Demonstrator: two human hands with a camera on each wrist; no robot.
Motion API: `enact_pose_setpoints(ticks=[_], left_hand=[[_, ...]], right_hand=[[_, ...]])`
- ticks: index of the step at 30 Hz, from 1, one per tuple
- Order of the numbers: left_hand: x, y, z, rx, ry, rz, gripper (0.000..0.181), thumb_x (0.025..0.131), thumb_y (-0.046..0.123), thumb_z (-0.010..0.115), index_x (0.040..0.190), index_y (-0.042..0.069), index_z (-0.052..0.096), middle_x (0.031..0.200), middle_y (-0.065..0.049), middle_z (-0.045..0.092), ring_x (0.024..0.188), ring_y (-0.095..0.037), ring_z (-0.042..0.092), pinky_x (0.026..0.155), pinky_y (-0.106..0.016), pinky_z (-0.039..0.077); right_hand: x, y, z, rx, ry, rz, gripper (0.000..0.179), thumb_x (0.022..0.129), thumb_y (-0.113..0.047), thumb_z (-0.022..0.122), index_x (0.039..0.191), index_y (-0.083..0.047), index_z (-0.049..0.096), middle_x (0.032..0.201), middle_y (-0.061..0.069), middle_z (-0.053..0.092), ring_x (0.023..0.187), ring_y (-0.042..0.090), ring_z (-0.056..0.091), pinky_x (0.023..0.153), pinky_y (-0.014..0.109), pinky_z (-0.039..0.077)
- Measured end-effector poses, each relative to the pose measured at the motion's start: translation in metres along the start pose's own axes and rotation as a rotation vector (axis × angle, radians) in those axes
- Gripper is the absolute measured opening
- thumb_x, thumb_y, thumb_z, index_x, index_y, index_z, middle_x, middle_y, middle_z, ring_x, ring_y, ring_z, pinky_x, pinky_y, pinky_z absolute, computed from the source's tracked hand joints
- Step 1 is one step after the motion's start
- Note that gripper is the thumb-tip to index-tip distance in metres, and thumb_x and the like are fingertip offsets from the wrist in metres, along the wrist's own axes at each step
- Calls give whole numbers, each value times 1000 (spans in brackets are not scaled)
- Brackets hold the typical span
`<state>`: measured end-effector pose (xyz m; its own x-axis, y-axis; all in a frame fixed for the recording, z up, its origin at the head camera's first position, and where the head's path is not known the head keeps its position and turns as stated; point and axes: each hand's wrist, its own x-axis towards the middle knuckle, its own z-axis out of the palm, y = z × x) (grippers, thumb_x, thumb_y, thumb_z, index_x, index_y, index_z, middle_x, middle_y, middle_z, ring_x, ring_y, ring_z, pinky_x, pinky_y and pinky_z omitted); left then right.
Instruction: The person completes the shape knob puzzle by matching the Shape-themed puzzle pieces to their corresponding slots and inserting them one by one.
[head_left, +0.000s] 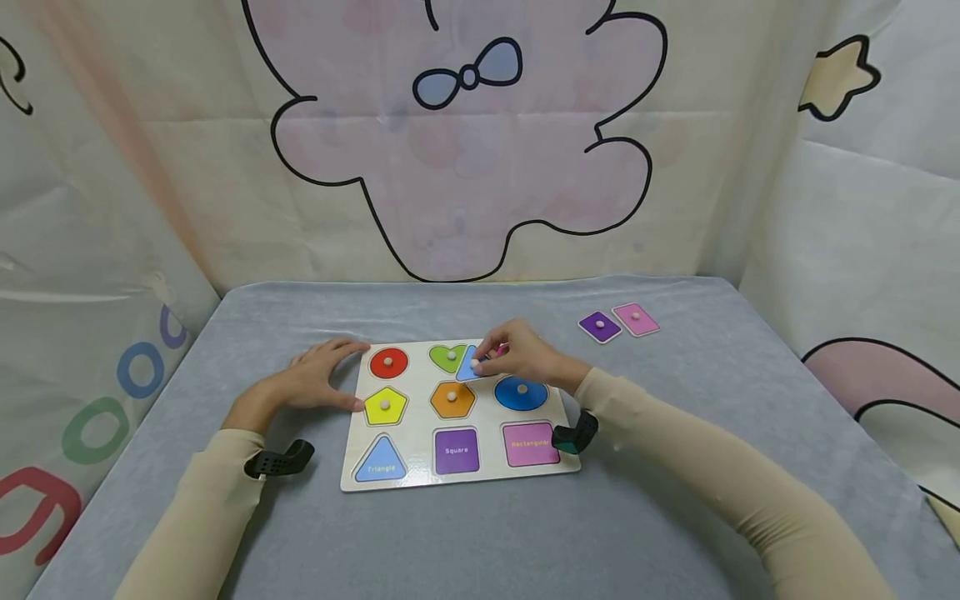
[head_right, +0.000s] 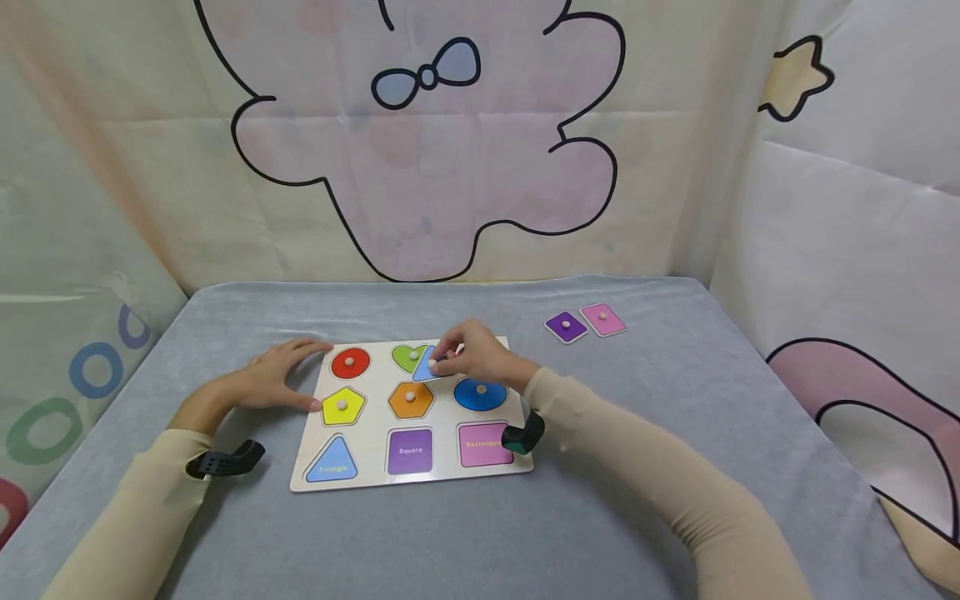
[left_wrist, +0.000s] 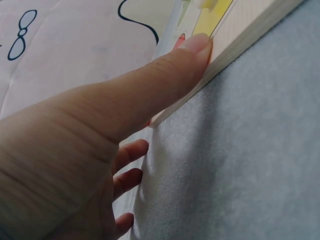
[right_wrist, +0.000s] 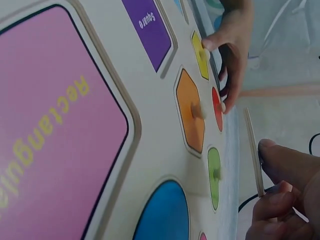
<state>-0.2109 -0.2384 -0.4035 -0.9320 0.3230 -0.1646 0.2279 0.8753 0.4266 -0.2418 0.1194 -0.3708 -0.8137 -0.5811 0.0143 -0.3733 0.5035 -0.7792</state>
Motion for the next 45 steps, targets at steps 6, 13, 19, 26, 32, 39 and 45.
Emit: enact_pose_setpoints(ticks=[6,13,19,26,32,39,45], left_hand=[[-1,1,1,-11,-2,-3,98,74,53,82,155,17,39,162,-24,28,146,-52,24,112,-79,17],[-2,1,2,-10,0,-3,98,74,52,82,154,17,39,162,-24,28,145,-52,24,112,-79,17],[-2,1,2,-14,0,-6,98,74,52,83,155,17,39,162,-25,28,145,-53,23,112,-80,17],[-1,1,1,-14,2,-3,99,74,52,83,155,17,39,162,-25,28,145,-52,24,111,-80,18],[-1,2,0,-11,0,0,99,74,53,82,155,18,39,162,-24,28,145,-52,24,112,-79,18],[-1,3,-1,1,1,-2,99,74,53,82,155,17,39,162,-24,29,145,-52,24,112,-79,18],[0,2,-1,12,-1,2,99,74,54,81,155,17,38,162,-24,29,145,-53,24,111,-80,19]], right_hand=[[-1,-6,11,13,-16,-10,13,87,-9,79,97,-1,78,73,0,54,74,16,50,60,20,40],[-4,-12,19,32,-45,-25,13,87,-12,79,96,-2,78,72,-3,53,70,13,49,59,19,38],[-5,-18,25,74,-69,-34,14,88,-12,79,96,0,77,71,-3,51,72,13,50,61,19,40],[-4,-22,33,101,-70,-23,14,87,-13,79,96,-2,77,73,-2,51,72,13,49,63,20,40],[-4,-25,41,144,-58,-8,11,86,-11,80,95,-3,78,73,-2,51,66,13,45,57,20,35],[-5,-29,56,180,-81,-18,13,86,-10,79,96,-2,77,75,-1,52,73,11,49,58,18,39],[-4,-31,71,166,-109,4,13,86,-13,81,97,-6,78,79,-1,56,81,11,51,61,17,39]])
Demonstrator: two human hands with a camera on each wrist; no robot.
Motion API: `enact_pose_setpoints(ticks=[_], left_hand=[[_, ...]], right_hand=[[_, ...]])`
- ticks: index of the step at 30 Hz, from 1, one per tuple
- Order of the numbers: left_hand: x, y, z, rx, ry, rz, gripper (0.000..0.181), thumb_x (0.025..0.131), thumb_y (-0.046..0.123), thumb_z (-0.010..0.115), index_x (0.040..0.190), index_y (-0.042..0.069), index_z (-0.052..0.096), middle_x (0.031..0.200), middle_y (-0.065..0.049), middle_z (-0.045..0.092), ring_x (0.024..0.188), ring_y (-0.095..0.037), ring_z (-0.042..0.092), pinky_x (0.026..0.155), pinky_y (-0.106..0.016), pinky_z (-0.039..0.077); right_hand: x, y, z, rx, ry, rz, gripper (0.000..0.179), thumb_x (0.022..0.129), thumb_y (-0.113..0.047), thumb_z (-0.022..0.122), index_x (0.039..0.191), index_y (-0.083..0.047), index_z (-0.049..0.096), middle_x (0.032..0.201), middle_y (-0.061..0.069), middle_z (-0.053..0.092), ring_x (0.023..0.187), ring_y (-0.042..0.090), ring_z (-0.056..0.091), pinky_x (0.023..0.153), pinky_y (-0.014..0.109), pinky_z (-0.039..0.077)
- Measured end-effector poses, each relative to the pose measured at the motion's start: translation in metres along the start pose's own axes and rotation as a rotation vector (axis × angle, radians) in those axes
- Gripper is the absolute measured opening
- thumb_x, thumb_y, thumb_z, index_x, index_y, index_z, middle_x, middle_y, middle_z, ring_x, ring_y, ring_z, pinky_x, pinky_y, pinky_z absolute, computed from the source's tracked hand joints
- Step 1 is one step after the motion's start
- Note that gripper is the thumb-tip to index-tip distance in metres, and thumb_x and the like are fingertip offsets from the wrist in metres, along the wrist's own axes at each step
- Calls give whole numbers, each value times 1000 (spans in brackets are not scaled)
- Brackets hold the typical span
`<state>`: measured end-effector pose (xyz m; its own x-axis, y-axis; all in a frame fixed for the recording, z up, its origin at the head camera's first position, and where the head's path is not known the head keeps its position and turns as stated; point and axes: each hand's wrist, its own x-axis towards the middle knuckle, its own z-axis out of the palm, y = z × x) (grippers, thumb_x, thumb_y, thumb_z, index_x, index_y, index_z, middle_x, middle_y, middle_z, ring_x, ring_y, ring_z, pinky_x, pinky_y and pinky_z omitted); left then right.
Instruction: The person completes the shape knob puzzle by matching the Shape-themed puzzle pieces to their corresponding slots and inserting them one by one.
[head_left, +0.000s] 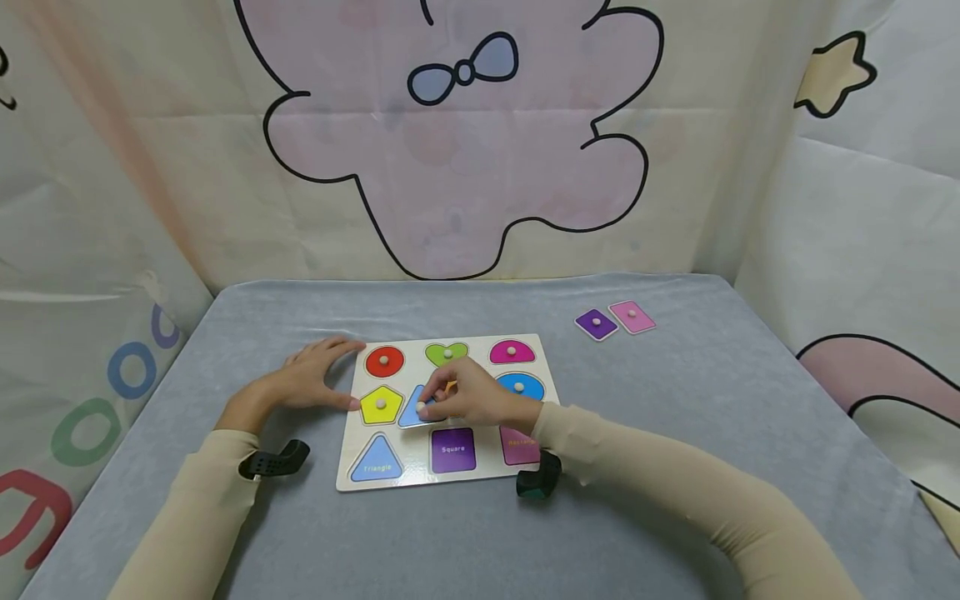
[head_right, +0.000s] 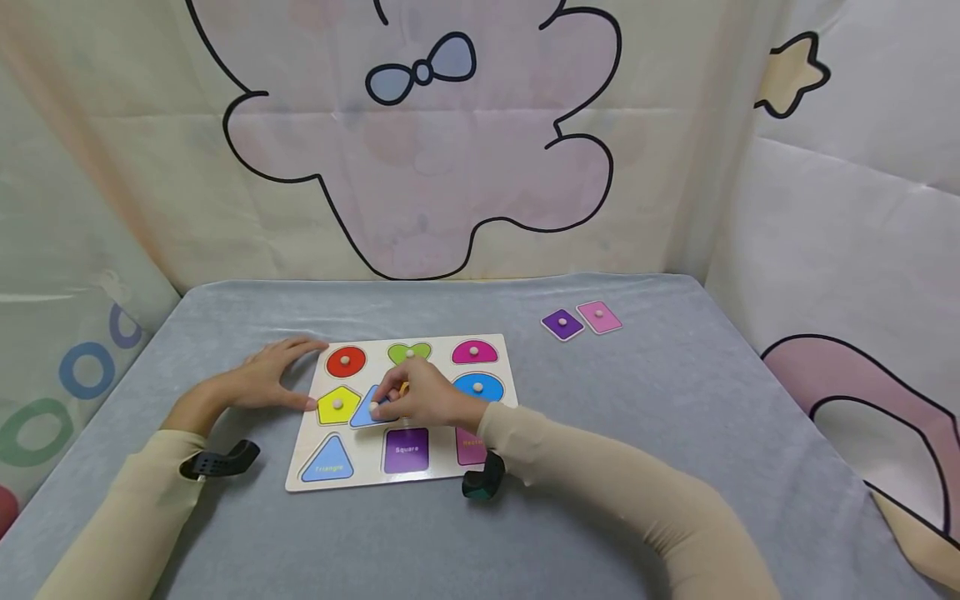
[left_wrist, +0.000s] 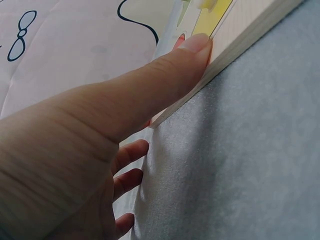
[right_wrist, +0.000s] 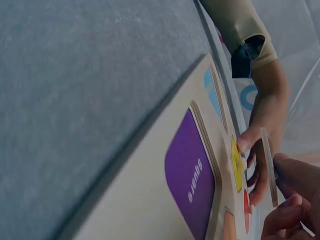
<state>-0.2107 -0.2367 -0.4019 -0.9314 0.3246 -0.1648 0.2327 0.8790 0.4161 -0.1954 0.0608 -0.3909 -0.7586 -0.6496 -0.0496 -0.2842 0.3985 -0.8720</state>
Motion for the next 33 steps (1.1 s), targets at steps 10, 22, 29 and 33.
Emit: enact_pose_setpoints(ticks=[10,22,29,33], left_hand=[[0,-2,-1,-10,-11,18,98,75,56,80,155,19,38,162,-23,28,145,-53,24,110,-80,19],[1,-3,0,-12,-5,17,98,75,55,81,155,18,38,161,-24,29,145,-52,24,110,-80,20],[0,-2,0,-15,-1,15,98,75,55,81,155,18,38,161,-24,29,144,-52,25,110,-80,19],[0,-2,0,-21,-2,8,99,74,55,81,155,18,38,161,-25,29,144,-52,24,110,-81,18]], right_hand=[[0,-9,21,77,-36,75,13,86,-16,81,97,-8,79,76,0,54,84,11,52,68,20,40],[7,-13,50,37,-72,54,8,84,-12,83,89,-8,80,63,-2,49,70,7,48,58,18,34],[7,-21,59,-13,-79,50,7,83,-11,84,87,-6,80,56,-4,47,56,7,44,51,16,28],[7,-25,62,-68,-79,63,7,83,-13,84,86,-8,80,55,-5,47,55,5,44,52,15,29]])
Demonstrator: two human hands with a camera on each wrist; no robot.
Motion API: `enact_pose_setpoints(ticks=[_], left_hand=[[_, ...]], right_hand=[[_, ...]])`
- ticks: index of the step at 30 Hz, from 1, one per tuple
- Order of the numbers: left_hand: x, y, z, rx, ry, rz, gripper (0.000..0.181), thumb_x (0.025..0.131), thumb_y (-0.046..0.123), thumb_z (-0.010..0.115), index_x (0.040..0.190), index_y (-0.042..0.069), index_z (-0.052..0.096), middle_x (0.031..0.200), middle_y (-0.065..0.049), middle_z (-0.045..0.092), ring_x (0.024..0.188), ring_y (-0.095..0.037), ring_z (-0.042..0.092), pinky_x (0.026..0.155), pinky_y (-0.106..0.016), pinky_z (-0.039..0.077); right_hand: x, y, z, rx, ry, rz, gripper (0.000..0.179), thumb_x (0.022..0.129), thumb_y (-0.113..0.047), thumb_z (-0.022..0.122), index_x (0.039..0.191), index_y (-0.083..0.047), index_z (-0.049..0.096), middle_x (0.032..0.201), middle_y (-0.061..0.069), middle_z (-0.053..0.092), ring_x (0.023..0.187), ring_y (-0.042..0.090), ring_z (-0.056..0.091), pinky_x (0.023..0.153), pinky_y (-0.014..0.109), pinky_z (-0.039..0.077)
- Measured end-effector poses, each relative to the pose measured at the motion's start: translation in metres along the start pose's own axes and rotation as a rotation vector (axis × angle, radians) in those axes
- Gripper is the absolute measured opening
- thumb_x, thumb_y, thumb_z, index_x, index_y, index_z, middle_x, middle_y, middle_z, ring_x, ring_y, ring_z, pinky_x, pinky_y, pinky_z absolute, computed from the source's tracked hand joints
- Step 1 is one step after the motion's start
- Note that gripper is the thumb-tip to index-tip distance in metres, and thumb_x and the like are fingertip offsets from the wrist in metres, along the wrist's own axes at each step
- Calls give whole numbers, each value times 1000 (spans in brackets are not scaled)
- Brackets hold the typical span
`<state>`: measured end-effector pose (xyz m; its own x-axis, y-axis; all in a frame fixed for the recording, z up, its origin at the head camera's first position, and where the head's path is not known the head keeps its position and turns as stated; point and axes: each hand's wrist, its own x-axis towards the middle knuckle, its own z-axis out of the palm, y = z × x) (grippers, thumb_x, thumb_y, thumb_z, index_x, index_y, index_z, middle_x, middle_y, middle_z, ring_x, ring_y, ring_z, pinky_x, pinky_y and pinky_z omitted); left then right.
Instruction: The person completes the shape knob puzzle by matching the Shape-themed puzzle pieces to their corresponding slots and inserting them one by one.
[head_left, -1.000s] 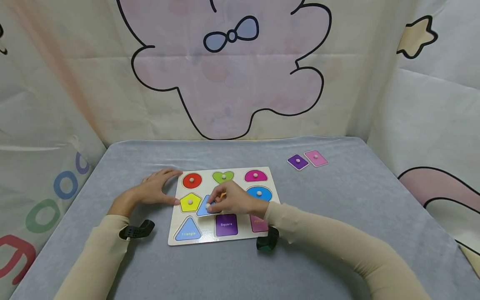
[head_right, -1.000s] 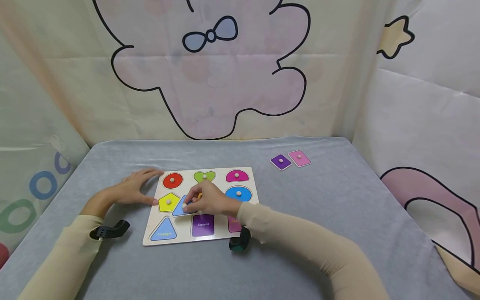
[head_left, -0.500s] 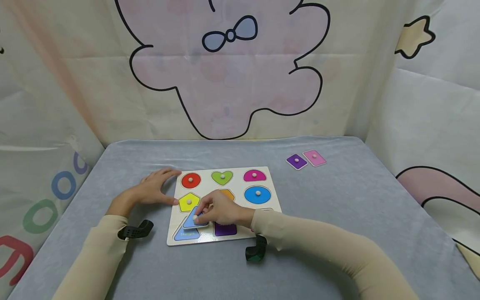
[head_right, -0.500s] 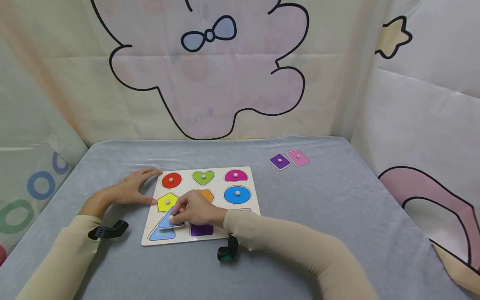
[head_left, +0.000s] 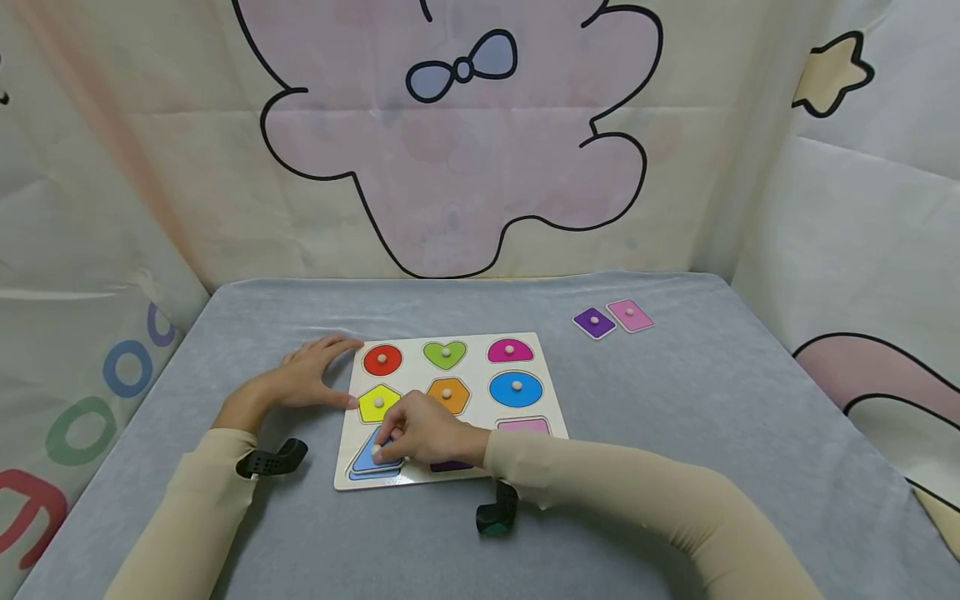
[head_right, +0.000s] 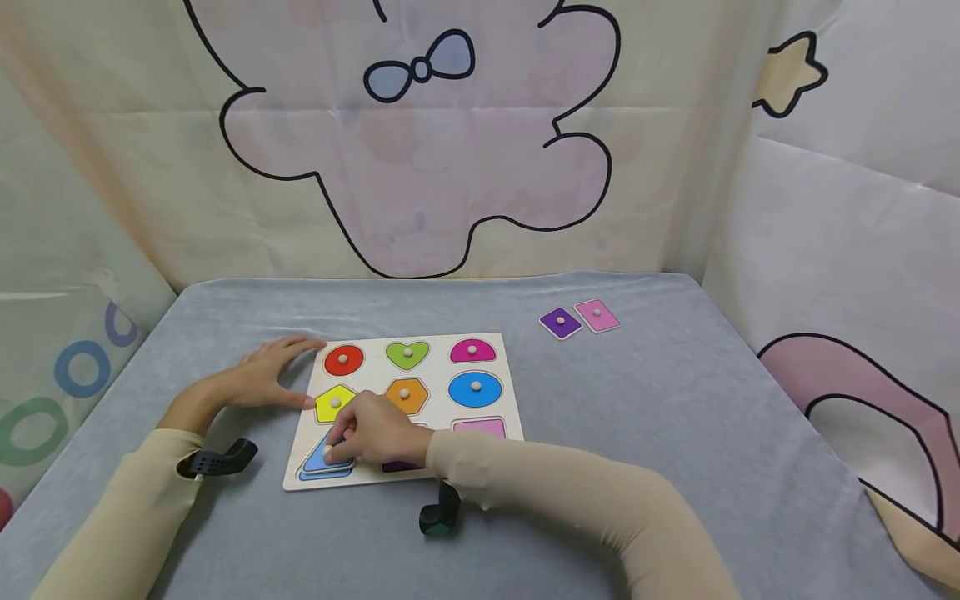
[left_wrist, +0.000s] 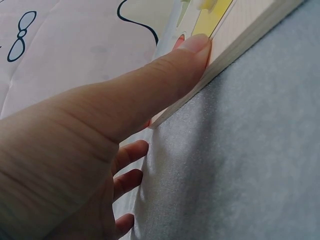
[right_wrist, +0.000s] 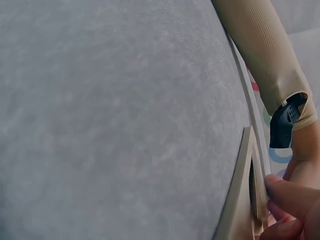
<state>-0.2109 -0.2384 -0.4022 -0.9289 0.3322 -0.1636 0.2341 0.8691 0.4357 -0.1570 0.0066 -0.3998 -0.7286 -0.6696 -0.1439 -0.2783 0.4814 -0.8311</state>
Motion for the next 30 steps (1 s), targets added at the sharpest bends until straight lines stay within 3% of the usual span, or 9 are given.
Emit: enact_pose_setpoints(ticks=[10,30], left_hand=[[-1,0,-1,1,5,4,98,75,54,81,155,17,38,161,-25,28,144,-53,24,110,-80,18],[-1,1,0,5,-2,12,97,76,54,81,155,18,37,161,-25,28,145,-53,23,109,-81,18]], right_hand=[[0,-5,3,-48,-2,56,6,82,-16,85,85,-13,80,56,-4,48,55,8,46,50,17,28],[-3,-4,5,-106,-20,17,7,83,-19,84,88,-14,81,57,-5,50,57,6,48,50,17,28]])
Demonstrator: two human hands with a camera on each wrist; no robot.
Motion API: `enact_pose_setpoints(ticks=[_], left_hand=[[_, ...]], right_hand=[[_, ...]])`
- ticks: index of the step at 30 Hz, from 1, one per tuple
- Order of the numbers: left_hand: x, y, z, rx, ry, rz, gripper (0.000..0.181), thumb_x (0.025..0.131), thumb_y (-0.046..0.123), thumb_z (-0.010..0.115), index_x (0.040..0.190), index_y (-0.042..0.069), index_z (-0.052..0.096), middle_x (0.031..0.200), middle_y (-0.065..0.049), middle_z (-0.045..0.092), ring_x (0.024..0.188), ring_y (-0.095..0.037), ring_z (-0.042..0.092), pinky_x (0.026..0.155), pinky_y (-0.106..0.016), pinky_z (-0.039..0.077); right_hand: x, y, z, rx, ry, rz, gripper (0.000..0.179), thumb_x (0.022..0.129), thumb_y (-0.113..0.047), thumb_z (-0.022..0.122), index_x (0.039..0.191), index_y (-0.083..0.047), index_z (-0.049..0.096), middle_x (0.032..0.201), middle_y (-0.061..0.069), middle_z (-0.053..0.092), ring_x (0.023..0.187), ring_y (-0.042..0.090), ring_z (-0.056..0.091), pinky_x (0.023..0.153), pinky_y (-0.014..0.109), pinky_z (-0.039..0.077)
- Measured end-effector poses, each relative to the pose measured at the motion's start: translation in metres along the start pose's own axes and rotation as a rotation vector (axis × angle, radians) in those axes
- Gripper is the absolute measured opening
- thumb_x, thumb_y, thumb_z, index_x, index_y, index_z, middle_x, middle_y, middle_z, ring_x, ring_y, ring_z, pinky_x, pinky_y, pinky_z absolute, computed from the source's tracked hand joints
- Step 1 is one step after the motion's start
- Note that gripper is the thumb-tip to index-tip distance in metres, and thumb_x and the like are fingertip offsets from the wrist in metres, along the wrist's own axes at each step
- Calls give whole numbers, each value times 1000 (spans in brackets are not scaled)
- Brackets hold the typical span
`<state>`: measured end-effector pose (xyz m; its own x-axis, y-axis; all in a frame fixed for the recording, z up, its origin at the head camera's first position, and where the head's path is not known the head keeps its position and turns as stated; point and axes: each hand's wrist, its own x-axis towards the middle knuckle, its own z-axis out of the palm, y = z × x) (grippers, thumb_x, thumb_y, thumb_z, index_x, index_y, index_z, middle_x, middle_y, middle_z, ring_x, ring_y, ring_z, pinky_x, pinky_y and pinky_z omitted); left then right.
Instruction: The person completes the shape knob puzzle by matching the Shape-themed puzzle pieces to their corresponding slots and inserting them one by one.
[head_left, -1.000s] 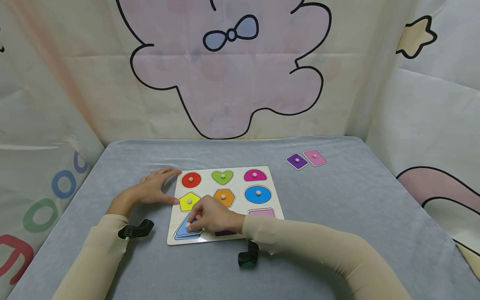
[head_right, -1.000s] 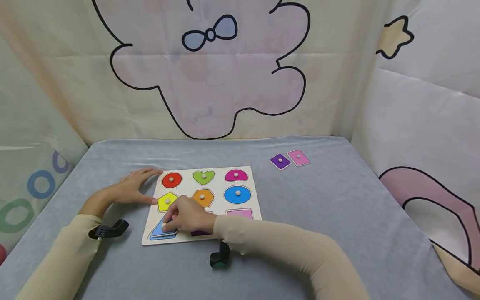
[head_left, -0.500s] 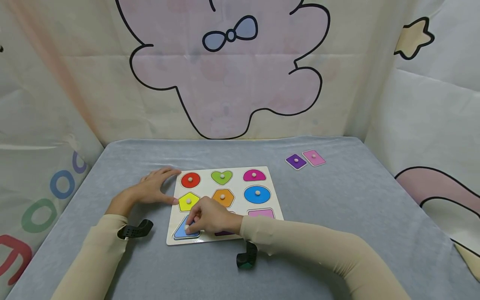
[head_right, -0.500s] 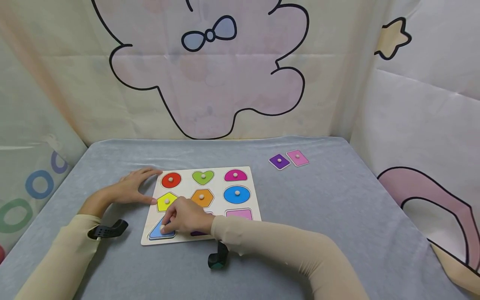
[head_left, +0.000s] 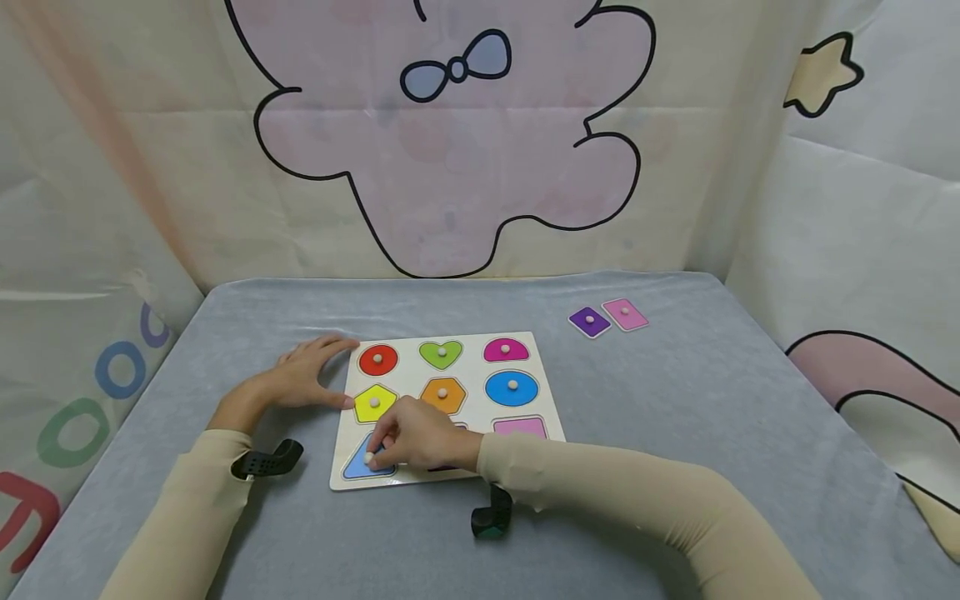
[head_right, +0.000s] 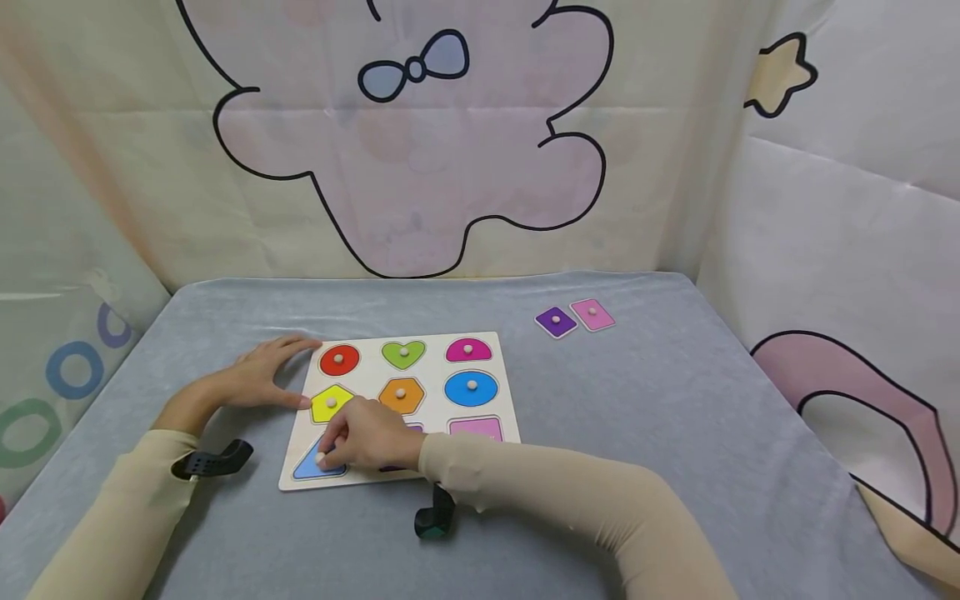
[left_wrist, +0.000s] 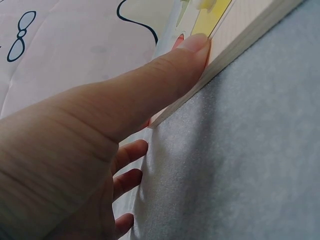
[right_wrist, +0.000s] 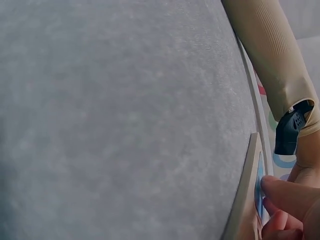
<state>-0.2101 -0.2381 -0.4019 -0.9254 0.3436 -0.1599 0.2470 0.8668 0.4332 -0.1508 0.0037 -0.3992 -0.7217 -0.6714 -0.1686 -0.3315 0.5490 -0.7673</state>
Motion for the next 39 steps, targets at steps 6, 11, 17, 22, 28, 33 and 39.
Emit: enact_pose_setpoints(ticks=[6,11,17,22,28,33,39], left_hand=[[-1,-1,-1,-8,0,6,97,76,54,81,155,18,37,161,-25,28,145,-53,23,109,-81,18],[-1,0,-1,-10,2,4,98,75,54,81,155,17,38,161,-25,29,145,-53,23,109,-80,18],[-1,2,-1,-1,6,3,98,75,54,81,155,17,38,161,-25,28,145,-53,23,110,-80,18],[-2,2,-1,5,9,7,97,75,54,81,154,17,39,161,-25,29,145,-53,24,109,-80,19],[-2,2,-1,11,10,3,98,75,55,81,154,17,39,161,-25,30,145,-54,24,110,-81,19],[-2,3,-1,13,7,-1,98,75,55,81,155,17,38,161,-25,29,145,-54,24,110,-81,19],[-1,4,0,13,11,-16,98,75,54,81,155,17,38,161,-26,29,145,-54,23,111,-81,17]], right_hand=[[0,0,-3,46,-35,-9,12,83,-20,85,91,-13,80,62,-5,52,61,5,49,53,16,31],[1,3,-8,108,-59,-42,16,85,-20,83,96,-10,79,65,-6,53,62,5,47,54,15,31],[0,7,-18,142,-58,-91,20,88,-20,80,103,-8,78,70,-7,57,59,6,48,53,16,34],[0,9,-28,103,-35,-103,22,89,-24,78,107,-11,78,75,-8,60,77,2,54,65,16,43],[-1,12,-35,98,-27,-66,24,90,-28,77,108,-11,78,77,-7,59,80,4,55,69,18,45],[-7,19,-41,116,-7,-24,22,91,-27,76,107,-13,78,79,-4,59,82,8,54,70,19,44],[-14,29,-54,94,56,-38,22,91,-25,76,106,-10,78,81,-1,62,84,10,55,69,19,46]])
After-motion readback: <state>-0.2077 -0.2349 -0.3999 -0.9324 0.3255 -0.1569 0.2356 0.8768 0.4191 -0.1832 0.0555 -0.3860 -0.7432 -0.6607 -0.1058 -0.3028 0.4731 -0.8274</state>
